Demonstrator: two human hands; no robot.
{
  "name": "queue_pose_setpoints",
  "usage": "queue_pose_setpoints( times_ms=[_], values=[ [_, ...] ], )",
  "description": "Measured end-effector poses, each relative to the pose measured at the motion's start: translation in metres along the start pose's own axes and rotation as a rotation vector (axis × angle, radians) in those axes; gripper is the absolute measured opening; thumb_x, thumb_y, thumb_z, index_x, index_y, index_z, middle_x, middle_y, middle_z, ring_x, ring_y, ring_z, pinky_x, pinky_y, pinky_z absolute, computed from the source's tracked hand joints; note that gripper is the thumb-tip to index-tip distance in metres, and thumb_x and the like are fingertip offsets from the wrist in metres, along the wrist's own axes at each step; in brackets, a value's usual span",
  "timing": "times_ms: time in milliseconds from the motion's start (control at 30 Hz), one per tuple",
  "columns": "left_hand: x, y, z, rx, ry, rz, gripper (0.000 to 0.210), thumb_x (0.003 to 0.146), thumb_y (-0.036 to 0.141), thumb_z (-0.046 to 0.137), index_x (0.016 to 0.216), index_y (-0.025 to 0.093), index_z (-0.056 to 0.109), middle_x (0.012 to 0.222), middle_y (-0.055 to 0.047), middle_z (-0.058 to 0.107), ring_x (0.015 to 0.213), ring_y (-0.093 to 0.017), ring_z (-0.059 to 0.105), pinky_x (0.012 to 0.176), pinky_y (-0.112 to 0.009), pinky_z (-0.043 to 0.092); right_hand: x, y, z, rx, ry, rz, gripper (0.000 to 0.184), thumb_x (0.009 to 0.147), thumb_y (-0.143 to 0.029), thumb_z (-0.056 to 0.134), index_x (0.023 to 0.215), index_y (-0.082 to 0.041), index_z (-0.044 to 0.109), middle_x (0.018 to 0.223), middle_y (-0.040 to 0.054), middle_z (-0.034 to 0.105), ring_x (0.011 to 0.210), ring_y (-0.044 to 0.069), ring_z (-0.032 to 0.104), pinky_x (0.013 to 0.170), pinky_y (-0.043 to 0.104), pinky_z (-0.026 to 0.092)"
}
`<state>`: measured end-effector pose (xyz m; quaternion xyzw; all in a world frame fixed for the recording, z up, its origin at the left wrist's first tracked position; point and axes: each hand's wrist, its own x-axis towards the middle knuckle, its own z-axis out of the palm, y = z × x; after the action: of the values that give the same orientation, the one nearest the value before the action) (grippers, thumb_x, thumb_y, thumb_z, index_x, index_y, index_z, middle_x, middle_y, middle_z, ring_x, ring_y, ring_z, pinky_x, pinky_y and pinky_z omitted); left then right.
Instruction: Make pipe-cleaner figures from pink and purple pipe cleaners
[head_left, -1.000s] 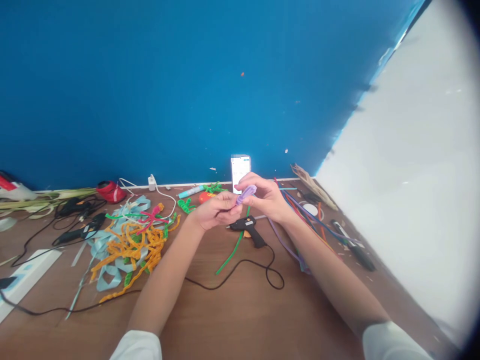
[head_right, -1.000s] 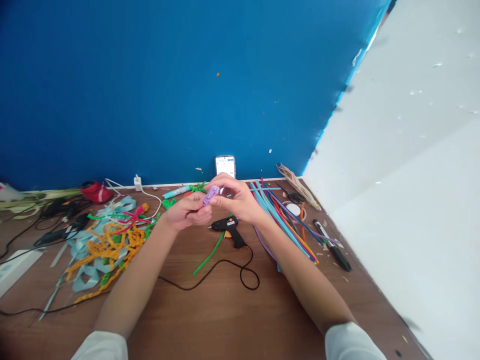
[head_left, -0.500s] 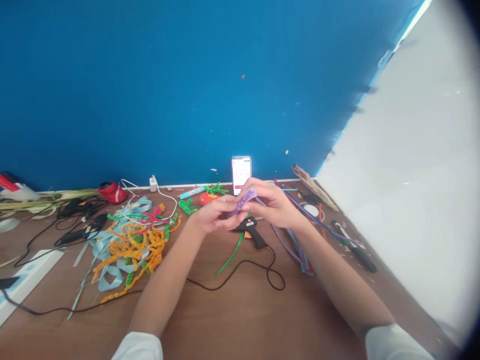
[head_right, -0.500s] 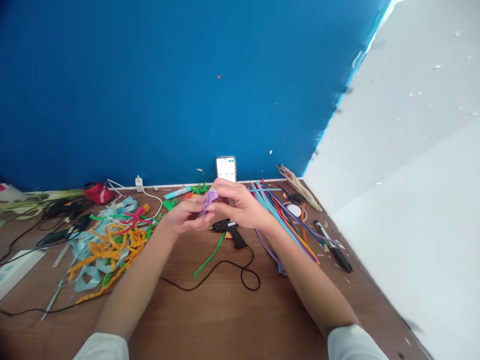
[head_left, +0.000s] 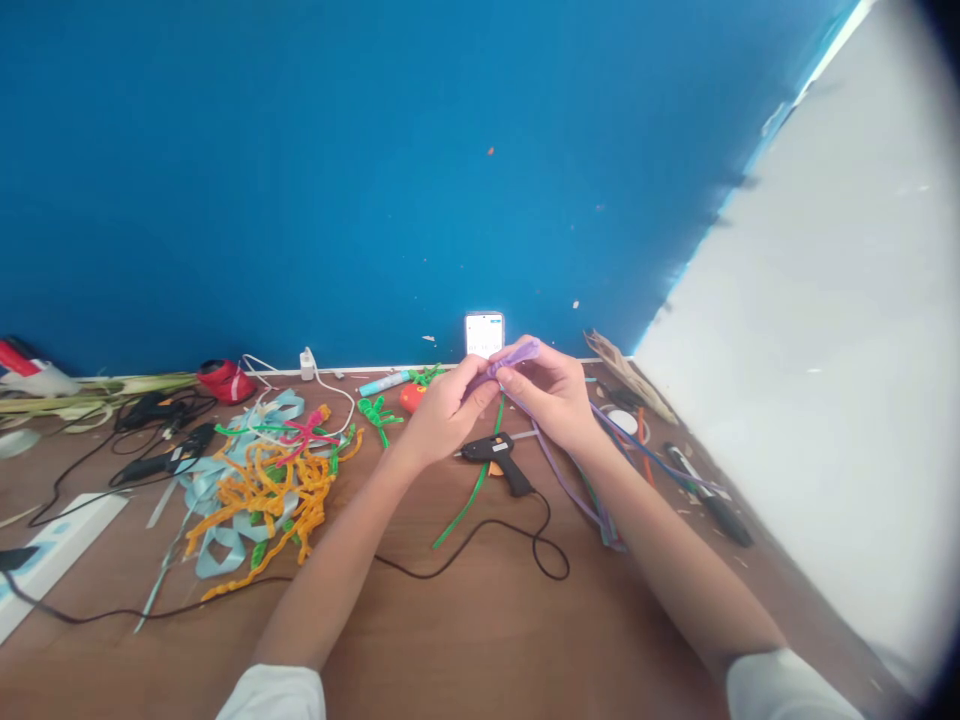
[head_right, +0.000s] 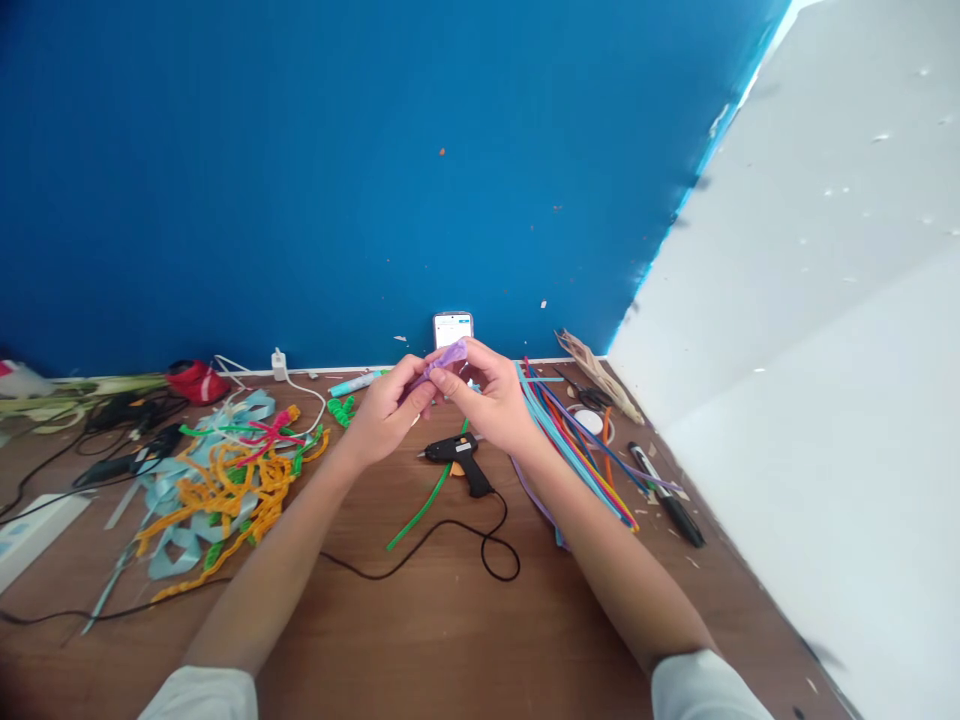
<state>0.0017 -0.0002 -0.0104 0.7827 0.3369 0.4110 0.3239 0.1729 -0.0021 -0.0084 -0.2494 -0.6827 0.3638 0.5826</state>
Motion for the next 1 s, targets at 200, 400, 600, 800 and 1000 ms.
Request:
queue_pose_setpoints(
  times_ms=[200,400,600,800,1000],
  values=[
    [-0.003,-0.004,0.004,0.694,0.174,0.093,0.029,0.103,0.037,0.035,0.096,0.018,0.056,0.09,-0.009,0.068,0.08,-0.02,0.062,0.063,-0.03,0.032,0.0,0.002,0.006,0.02,0.048,0.036,0.016,0.088,-0.036,0.07,0.095,-0.022,0.072,0.089,0.0032,0.07,0.079,0.016,0.064,0.072,0.031,0.053],
    [-0.002,-0.003,0.007,0.764,0.196,0.06,0.029,0.102,0.027,0.034,0.087,0.018,0.057,0.078,-0.007,0.065,0.073,-0.019,0.06,0.06,-0.031,0.025,0.001,0.004,0.001,-0.024,-0.001,0.035,0.017,0.088,-0.035,0.07,0.096,-0.02,0.071,0.095,0.0054,0.071,0.086,0.018,0.066,0.077,0.033,0.052],
    [-0.001,0.017,-0.012,0.119,-0.102,-0.074,0.031,0.102,0.043,0.039,0.099,0.018,0.058,0.077,-0.001,0.062,0.067,-0.013,0.053,0.064,-0.026,0.037,0.005,0.0,-0.011,-0.117,-0.069,0.035,0.017,0.089,-0.035,0.068,0.096,-0.019,0.072,0.096,0.0057,0.071,0.085,0.017,0.065,0.076,0.032,0.051],
    [0.004,0.009,-0.013,-0.079,0.238,-0.043,0.024,0.098,0.04,0.05,0.092,0.018,0.057,0.091,-0.003,0.063,0.084,-0.014,0.058,0.076,-0.025,0.044,0.005,0.003,-0.012,0.111,0.11,0.175,0.021,0.082,-0.038,0.076,0.091,-0.02,0.072,0.073,-0.0001,0.067,0.059,0.012,0.056,0.055,0.027,0.045],
    [0.007,0.003,-0.01,-0.122,0.257,-0.032,0.016,0.098,0.033,0.048,0.098,0.02,0.057,0.088,-0.002,0.065,0.082,-0.014,0.063,0.074,-0.026,0.049,0.005,0.006,-0.009,0.188,0.128,0.313,0.022,0.079,-0.04,0.078,0.085,-0.02,0.071,0.065,-0.0026,0.062,0.053,0.01,0.05,0.049,0.025,0.038]
  ],
)
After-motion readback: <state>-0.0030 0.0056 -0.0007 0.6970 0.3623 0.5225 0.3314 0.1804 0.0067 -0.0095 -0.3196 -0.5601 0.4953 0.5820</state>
